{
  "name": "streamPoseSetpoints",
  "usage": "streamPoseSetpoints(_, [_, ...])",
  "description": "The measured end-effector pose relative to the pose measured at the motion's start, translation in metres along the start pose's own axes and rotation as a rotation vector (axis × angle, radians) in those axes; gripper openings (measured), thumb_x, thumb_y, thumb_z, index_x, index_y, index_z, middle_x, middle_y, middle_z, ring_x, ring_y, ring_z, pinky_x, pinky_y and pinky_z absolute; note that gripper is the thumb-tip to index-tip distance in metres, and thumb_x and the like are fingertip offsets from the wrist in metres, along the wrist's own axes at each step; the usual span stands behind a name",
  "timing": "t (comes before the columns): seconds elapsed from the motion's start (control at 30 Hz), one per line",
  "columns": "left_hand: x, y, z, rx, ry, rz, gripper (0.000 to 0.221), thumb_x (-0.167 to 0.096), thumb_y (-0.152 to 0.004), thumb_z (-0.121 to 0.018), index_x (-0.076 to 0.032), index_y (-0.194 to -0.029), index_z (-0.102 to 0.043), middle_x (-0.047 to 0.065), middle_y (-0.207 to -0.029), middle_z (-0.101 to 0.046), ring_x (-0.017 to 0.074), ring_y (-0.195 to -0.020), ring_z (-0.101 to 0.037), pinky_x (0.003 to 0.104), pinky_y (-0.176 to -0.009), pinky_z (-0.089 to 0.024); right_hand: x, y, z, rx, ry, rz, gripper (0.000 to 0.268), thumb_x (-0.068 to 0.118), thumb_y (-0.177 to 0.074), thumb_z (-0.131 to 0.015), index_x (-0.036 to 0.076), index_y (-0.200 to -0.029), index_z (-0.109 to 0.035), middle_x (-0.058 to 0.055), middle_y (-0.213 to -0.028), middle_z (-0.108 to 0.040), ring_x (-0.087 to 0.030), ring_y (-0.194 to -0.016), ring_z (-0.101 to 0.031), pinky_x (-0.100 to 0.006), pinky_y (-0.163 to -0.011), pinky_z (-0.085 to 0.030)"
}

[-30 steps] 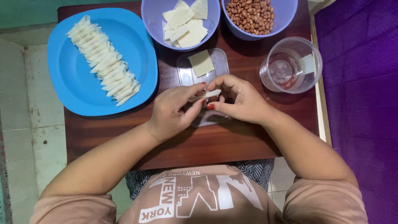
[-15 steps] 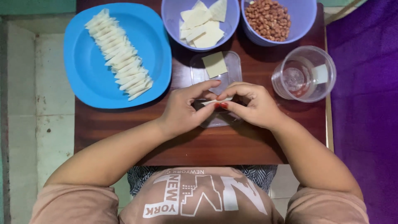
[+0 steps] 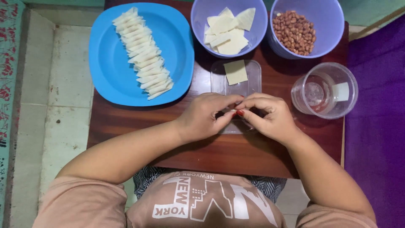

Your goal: A person is manually assembling small nut parcels by placing a peanut on a square wrapper and folding it into a small roll, using water to seal the edges.

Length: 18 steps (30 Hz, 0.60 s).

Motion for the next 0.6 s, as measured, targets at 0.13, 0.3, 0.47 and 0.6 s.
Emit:
streamPoseSetpoints(0.13, [-0.006, -0.006, 0.009, 0.08, -0.08, -0.068, 0.034, 0.0, -0.091, -0.069, -0.003, -0.124, -0.069, 0.019, -0.096, -0.076, 0.0397, -0.089, -0.073, 0.048, -0.08, -0.059, 0.006, -0.002, -0.003, 0.005, 0.016, 0.008, 0.01, 0.005, -0.086, -0.079, 0.003, -0.095, -0.077, -0.013, -0.089, -0.076, -0.029, -0.084, -0.075, -0.041, -0.078, -0.057])
streamPoseSetpoints(0.3, [-0.017, -0.027, 0.085, 0.077, -0.35, -0.069, 0.027, 0.005, -0.088, -0.067, -0.005, -0.112, -0.076, 0.016, -0.097, -0.075, 0.0392, -0.097, -0.072, 0.046, -0.087, -0.056, 0.016, -0.007, 0.007, -0.056, 0.047, 0.049, 0.015, 0.009, -0.09, -0.078, 0.003, -0.103, -0.076, -0.012, -0.099, -0.075, -0.023, -0.083, -0.072, -0.035, -0.078, -0.056])
streamPoseSetpoints(0.47, [0.038, -0.009, 0.155, 0.084, -0.645, 0.125, 0.02, 0.002, -0.089, -0.075, -0.011, -0.104, -0.081, 0.009, -0.091, -0.077, 0.0337, -0.09, -0.073, 0.041, -0.085, -0.055, 0.016, -0.009, 0.009, -0.067, 0.052, 0.041, 0.013, 0.007, -0.089, -0.078, 0.003, -0.101, -0.077, -0.014, -0.099, -0.076, -0.025, -0.079, -0.072, -0.035, -0.076, -0.056])
streamPoseSetpoints(0.6, [0.07, 0.009, 0.174, 0.064, -0.726, 0.254, 0.017, -0.001, -0.093, -0.076, -0.013, -0.104, -0.081, 0.005, -0.093, -0.077, 0.0321, -0.091, -0.073, 0.041, -0.086, -0.055, 0.017, -0.009, 0.003, -0.064, 0.072, 0.038, 0.012, 0.008, -0.088, -0.078, 0.004, -0.1, -0.078, -0.013, -0.098, -0.076, -0.025, -0.075, -0.072, -0.035, -0.073, -0.057])
Point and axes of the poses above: each hand's wrist, its own y-axis away from the middle knuckle, its own z-axis out of the back of the hand, x = y × z, the point moved 10 cm from there along -y, towards the middle knuckle
